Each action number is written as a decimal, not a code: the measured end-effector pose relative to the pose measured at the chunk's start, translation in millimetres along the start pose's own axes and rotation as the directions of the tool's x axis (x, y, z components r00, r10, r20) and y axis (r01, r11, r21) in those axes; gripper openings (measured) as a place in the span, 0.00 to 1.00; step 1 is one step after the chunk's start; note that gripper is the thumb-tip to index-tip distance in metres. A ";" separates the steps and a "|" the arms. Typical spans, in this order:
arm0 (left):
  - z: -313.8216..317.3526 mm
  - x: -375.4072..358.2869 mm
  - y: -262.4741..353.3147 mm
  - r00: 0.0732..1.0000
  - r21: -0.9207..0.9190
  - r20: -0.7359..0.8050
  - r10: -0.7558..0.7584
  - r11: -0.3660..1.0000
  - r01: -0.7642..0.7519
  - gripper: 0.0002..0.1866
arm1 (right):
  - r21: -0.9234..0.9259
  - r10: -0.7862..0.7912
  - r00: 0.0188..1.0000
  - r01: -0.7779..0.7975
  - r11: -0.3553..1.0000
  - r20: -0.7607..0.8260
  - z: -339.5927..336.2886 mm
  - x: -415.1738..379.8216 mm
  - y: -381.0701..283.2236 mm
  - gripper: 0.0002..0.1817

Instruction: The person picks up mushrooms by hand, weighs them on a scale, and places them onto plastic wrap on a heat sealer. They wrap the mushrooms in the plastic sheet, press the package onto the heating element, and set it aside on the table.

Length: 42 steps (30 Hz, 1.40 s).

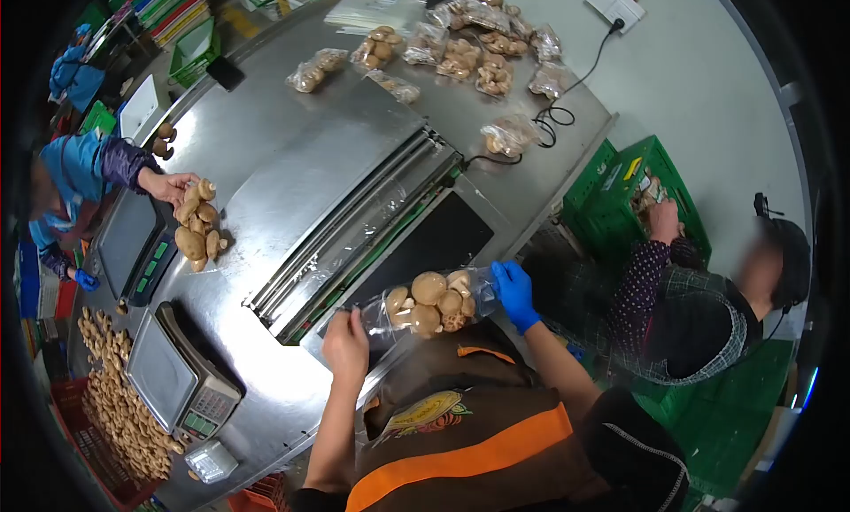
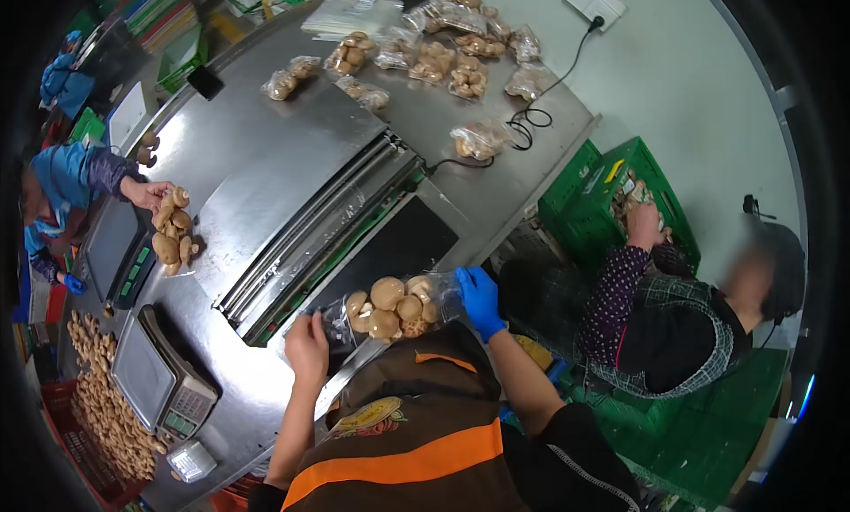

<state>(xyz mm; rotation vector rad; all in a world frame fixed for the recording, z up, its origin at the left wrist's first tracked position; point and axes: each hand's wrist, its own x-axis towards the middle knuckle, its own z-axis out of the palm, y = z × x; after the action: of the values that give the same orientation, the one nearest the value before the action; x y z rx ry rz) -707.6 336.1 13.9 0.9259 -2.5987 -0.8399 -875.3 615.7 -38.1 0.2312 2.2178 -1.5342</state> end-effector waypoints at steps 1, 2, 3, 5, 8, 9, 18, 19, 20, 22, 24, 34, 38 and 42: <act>19.7 11.1 1.7 0.992 0.094 -0.069 0.106 0.991 -0.099 0.12 | 0.047 -0.054 0.992 0.059 0.997 -0.110 6.3 13.7 22.8 0.12; 31.5 27.2 12.5 0.976 0.126 -0.088 0.199 0.974 -0.187 0.12 | 0.089 -0.100 0.970 0.122 0.989 -0.220 15.2 23.2 40.3 0.12; 41.1 38.1 23.2 0.951 0.163 -0.099 0.292 0.948 -0.274 0.11 | 0.004 -0.123 0.960 0.128 0.992 -0.252 33.4 27.6 48.3 0.10; 61.7 49.0 35.7 0.923 0.118 -0.061 0.380 0.921 -0.372 0.11 | 0.551 -0.061 0.986 0.139 0.823 -0.158 69.1 52.5 108.3 0.12; 69.6 39.5 48.2 0.984 -0.389 0.014 0.177 0.907 -0.158 0.09 | 0.619 -0.306 0.887 0.030 0.785 0.345 58.1 -36.1 -2.7 0.17; 68.0 29.2 49.4 0.977 -0.749 0.208 0.039 0.649 0.133 0.08 | 0.602 -0.275 0.792 -0.141 0.786 0.544 64.0 -53.3 -19.7 0.18; -91.4 -4.8 138.2 0.607 -0.765 0.496 0.620 -0.018 0.644 0.31 | 0.291 -0.070 0.505 -0.374 0.880 0.860 2.7 -89.5 -70.8 0.17; -95.9 -7.7 129.9 0.541 -0.720 0.540 0.645 0.021 0.693 0.29 | 0.163 0.124 0.721 -0.315 0.935 0.682 -6.6 -87.4 -97.3 0.19; -97.5 -9.5 119.5 0.480 -0.678 0.580 0.658 0.063 0.732 0.27 | 0.187 0.162 0.684 -0.406 0.894 0.711 -15.3 -79.0 -102.0 0.21; -90.0 -14.7 97.5 0.392 -0.595 0.680 0.620 0.154 0.789 0.23 | 0.259 -0.081 0.637 -0.192 0.947 0.767 -27.4 -88.5 -138.3 0.25; -72.6 -21.0 80.2 0.386 -0.536 0.791 0.474 0.233 0.812 0.19 | 0.125 -0.383 0.440 0.511 0.851 0.812 -20.6 -100.0 -181.8 0.27; -76.4 37.8 8.9 0.886 -0.753 -0.228 -0.404 0.650 0.103 0.11 | 0.665 -0.060 0.967 -0.124 0.736 0.247 -46.2 96.1 -153.7 0.16; -73.8 59.9 -81.0 0.570 -0.765 -0.497 -0.654 0.641 0.068 0.18 | 0.294 0.088 0.968 -0.156 0.943 0.233 -2.1 189.9 -61.2 0.24; -63.7 63.2 -131.3 0.448 -0.920 -0.124 -0.885 0.272 0.283 0.34 | 0.349 0.254 0.949 -0.306 0.886 0.186 37.6 215.2 -81.2 0.21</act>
<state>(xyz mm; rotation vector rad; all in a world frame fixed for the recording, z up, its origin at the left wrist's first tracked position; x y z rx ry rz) -664.6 185.0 -10.7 1.5807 -0.8649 -1.3905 -1088.2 528.1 -74.3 0.5242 1.6836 -1.7362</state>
